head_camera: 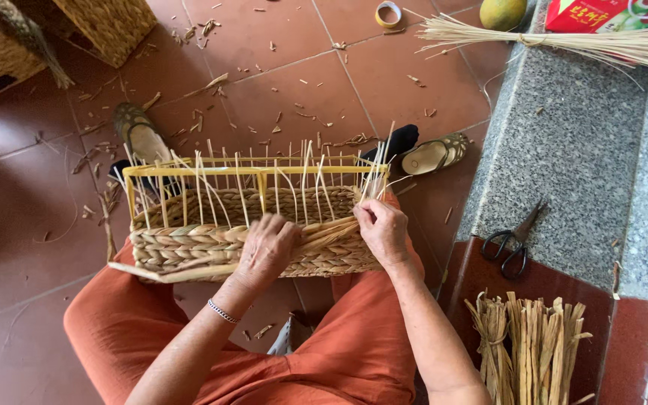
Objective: The person sits on the floor with a partially woven water hyacinth basket on their lap and weaves long dried plant strands in and out of the upright stakes around the basket rim, pressing each strand down into the woven wall and working around the basket.
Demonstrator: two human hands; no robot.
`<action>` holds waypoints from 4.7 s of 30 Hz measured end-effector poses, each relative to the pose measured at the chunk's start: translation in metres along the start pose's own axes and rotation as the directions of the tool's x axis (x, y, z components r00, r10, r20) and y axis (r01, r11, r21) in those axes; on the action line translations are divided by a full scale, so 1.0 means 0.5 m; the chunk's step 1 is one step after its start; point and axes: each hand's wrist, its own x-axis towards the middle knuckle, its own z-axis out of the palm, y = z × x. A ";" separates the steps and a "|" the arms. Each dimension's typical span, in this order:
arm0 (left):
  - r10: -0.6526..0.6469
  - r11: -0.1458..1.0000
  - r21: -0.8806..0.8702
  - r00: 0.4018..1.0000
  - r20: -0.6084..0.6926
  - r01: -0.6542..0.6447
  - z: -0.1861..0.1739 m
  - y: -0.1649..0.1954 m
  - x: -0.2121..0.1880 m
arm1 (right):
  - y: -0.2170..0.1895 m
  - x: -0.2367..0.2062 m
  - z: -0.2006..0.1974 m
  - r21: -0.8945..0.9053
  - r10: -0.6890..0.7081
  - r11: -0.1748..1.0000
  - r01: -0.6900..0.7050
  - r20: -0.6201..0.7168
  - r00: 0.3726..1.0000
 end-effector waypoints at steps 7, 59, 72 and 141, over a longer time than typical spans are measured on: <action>0.138 0.986 0.095 0.990 0.005 -0.138 -0.065 0.054 -0.016 | -0.011 0.000 0.032 -0.121 -0.329 0.939 0.321 -0.055 0.943; -0.119 0.983 0.145 0.993 0.020 0.115 -0.082 -0.031 0.044 | -0.077 0.016 -0.010 0.019 -0.204 0.979 0.204 0.218 0.954; -0.305 0.949 -0.012 0.924 0.233 0.316 -0.040 -0.065 -0.029 | 0.001 -0.010 0.062 -0.031 0.009 0.999 -0.008 0.037 0.999; 0.093 0.927 0.353 0.990 0.108 -0.126 -0.058 -0.016 0.000 | -0.096 0.012 0.063 -0.040 -0.081 0.995 0.091 0.202 0.976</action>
